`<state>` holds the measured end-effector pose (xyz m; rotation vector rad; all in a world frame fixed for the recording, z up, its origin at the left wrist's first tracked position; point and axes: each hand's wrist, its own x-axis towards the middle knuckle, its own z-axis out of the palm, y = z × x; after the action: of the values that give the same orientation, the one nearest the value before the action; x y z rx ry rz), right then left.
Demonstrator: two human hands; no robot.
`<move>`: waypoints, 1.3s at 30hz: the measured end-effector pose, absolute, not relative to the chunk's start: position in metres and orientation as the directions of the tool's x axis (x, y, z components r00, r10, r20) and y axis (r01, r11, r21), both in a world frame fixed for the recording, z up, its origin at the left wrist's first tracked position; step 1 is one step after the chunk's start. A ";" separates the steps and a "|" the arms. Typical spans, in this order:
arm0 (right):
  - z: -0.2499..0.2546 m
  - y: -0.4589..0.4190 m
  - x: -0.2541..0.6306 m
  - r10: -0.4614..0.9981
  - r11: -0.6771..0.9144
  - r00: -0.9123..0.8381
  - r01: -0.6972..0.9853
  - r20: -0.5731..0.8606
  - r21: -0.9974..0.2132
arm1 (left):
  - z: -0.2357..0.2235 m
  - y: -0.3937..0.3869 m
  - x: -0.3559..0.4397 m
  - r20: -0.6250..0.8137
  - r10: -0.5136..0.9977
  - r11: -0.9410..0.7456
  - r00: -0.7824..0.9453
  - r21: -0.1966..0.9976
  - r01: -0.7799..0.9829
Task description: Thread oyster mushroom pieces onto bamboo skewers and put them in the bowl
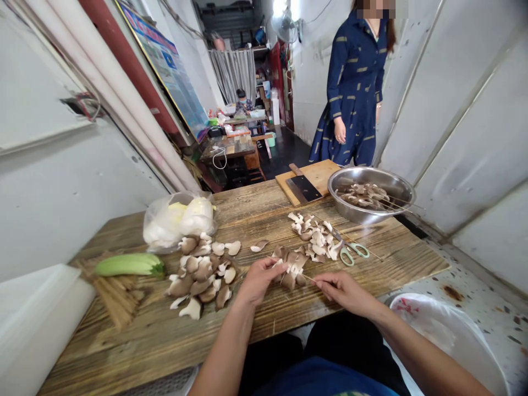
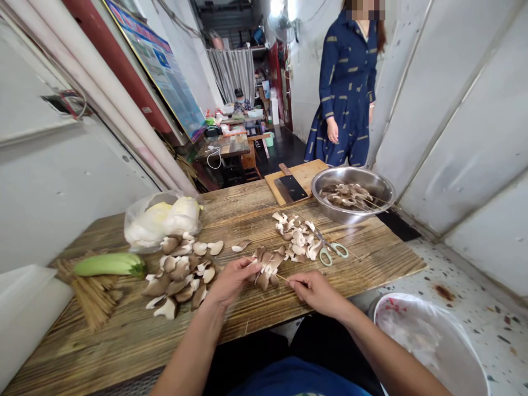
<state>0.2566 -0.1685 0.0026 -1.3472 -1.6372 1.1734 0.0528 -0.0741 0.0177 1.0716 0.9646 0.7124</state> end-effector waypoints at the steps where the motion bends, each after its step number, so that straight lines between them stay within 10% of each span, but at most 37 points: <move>1: 0.004 -0.168 0.257 0.977 0.071 -0.213 0.346 -0.005 -0.935 | 0.017 -0.074 0.054 -0.304 0.851 0.360 0.429 0.931 -0.053; 24: -0.004 -0.141 0.273 0.946 0.149 -0.325 0.409 0.009 -0.900 | -0.004 -0.055 0.042 -0.305 0.895 0.275 0.324 0.952 0.135; 39: 0.003 -0.129 0.289 0.893 0.109 -0.439 0.417 -0.094 -0.902 | -0.004 -0.045 0.032 -0.435 0.660 0.599 0.612 0.796 -0.080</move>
<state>0.2894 -0.1294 0.0032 -1.2710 -1.9101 1.2983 0.0322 -0.0455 -0.0043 0.8226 0.8048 0.4875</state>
